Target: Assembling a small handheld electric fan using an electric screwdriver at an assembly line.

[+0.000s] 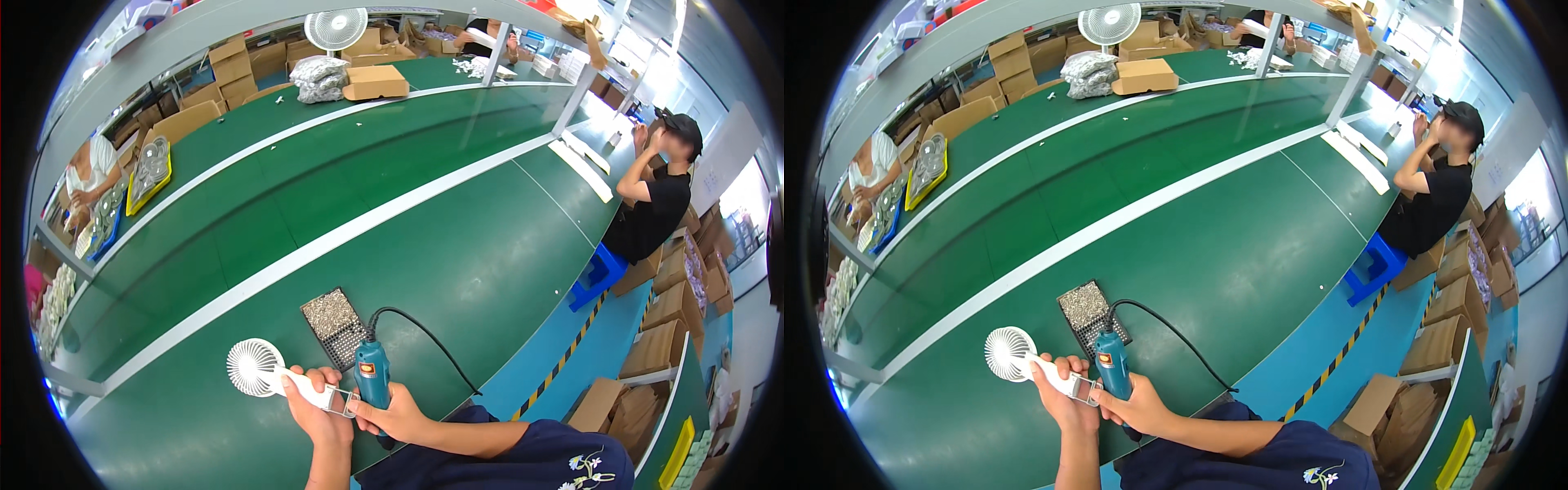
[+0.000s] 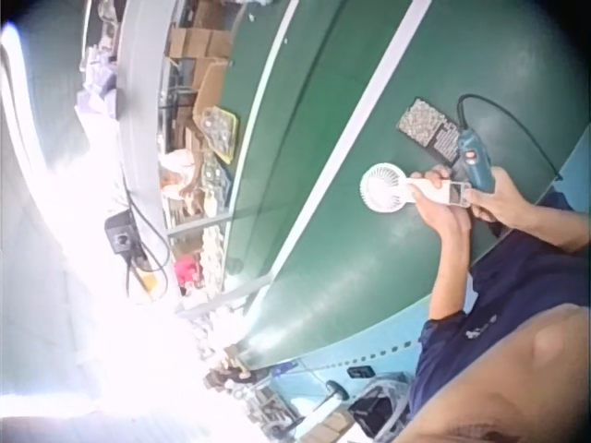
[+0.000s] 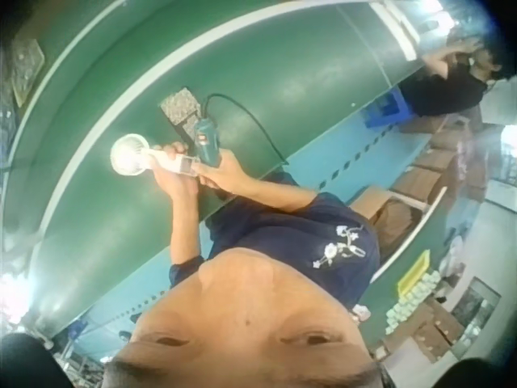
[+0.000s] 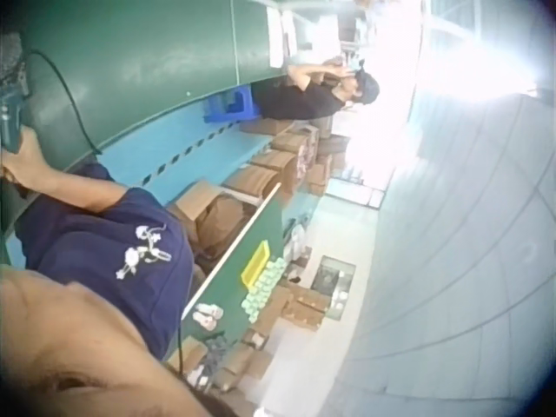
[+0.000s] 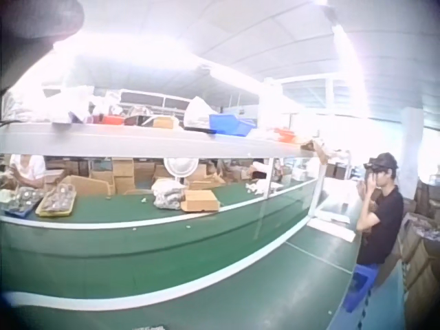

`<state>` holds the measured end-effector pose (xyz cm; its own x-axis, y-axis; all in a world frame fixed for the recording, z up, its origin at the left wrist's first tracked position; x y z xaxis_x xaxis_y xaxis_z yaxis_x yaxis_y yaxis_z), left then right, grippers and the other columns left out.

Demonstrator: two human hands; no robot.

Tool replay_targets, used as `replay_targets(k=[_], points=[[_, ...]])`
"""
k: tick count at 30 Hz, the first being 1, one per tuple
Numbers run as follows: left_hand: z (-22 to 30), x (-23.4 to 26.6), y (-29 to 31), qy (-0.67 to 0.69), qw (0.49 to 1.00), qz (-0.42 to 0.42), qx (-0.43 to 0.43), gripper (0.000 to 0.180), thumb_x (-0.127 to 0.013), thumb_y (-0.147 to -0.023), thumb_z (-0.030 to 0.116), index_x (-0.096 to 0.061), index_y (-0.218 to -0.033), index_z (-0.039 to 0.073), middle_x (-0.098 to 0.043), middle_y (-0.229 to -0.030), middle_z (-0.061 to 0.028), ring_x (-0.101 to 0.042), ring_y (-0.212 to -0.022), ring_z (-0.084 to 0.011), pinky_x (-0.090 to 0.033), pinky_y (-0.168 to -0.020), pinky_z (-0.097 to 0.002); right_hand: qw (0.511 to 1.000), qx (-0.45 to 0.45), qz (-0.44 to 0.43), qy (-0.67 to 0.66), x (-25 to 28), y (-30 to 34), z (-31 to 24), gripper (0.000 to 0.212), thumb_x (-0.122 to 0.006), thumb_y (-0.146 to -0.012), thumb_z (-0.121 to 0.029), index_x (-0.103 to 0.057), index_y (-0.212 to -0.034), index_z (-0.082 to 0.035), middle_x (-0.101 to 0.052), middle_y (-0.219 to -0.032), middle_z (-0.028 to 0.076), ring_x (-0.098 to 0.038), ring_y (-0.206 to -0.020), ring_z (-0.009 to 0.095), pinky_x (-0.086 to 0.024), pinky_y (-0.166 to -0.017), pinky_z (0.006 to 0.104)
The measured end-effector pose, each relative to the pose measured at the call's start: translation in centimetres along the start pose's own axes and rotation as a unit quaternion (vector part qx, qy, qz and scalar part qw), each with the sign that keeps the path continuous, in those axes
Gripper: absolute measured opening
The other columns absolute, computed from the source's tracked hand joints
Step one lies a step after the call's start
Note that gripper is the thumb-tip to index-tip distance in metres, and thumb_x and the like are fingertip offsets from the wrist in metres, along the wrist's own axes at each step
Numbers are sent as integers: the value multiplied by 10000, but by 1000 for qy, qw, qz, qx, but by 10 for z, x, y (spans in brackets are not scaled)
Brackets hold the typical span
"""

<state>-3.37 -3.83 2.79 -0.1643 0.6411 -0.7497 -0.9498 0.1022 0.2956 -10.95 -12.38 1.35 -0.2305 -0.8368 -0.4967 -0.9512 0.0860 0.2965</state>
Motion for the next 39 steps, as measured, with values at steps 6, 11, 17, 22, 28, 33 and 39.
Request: replay_targets(k=[6, 11, 17, 22, 28, 33, 39], points=[[-17, -8, -3, -34, 999, -14, 17, 327, -347, -1011, 417, -417, -1025, 98, -409, -633, -24, -463, -725, -198, -421, -680, -329, 1000, 9, 4, 5, 12, -5, -8, 180, -639, -914, -178, -549, -949, -25, -606, -693, 44, -495, -513, 60, -374, -463, 204], [-21, -29, 3, -32, 999, -9, 7, 332, -341, -1010, 436, -393, -1054, 111, -400, -651, -25, -462, -751, -203, -426, -638, -330, 1000, 28, 10, 6, 26, 2, -17, 184, -639, -908, -169, -544, -977, -27, -608, -694, 43, -494, -511, 56, -379, -462, 206], [-60, -20, 2, -45, 994, -75, 58, 352, -348, -1014, 413, -393, -1090, 73, -512, -716, -82, -516, -690, -195, -439, -521, -300, 996, 67, 24, -52, 44, 1, -21, 204, -645, -904, -157, -556, -1013, -9, -616, -734, 43, -520, -543, 58, -390, -473, 202], [-60, -55, 7, -206, 947, -233, 79, 481, -470, -981, 276, -251, -1338, 39, -543, -1198, -236, -558, -1031, -277, -463, -850, -367, 990, 121, 73, -2, 88, 3, -56, 218, -634, -903, -153, -522, -1023, -10, -643, -793, 99, -612, -623, 130, -473, -544, 245], [-20, -13, 21, -398, 888, -223, -64, 408, -523, -956, 127, -354, -1301, -11, -605, -1140, -169, -595, -1000, -236, -438, -933, -345, 903, 270, 335, 1, 253, 4, -149, 229, -680, -842, -169, -563, -964, -15, -617, -717, 86, -576, -554, 147, -451, -484, 261], [21, 60, 18, -550, 820, -46, -152, 373, -517, -956, 116, -394, -1272, -40, -573, -1167, -165, -552, -1060, -257, -407, -970, -373, 877, 232, 422, -6, 422, -1, -237, 144, -681, -831, -125, -578, -864, -29, -559, -666, 47, -519, -519, 120, -439, -457, 245], [85, 109, 31, -868, 395, 68, -293, 541, -582, -911, 327, -465, -1291, -39, -526, -1258, -221, -484, -1178, -375, -353, -1021, -458, 826, 271, 489, -75, 566, 4, -293, 87, -660, -819, -91, -601, -795, -33, -543, -629, 9, -485, -477, 88, -422, -428, 226]])
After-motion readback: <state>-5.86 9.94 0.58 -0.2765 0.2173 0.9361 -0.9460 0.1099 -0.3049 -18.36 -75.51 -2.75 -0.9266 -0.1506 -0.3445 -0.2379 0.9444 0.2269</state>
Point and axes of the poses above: each hand's wrist, its own y-axis away from the middle knuckle, its own x-axis out of the back of the hand, z = x × y, the point moved 2 cm from there along -y, towards the middle knuckle
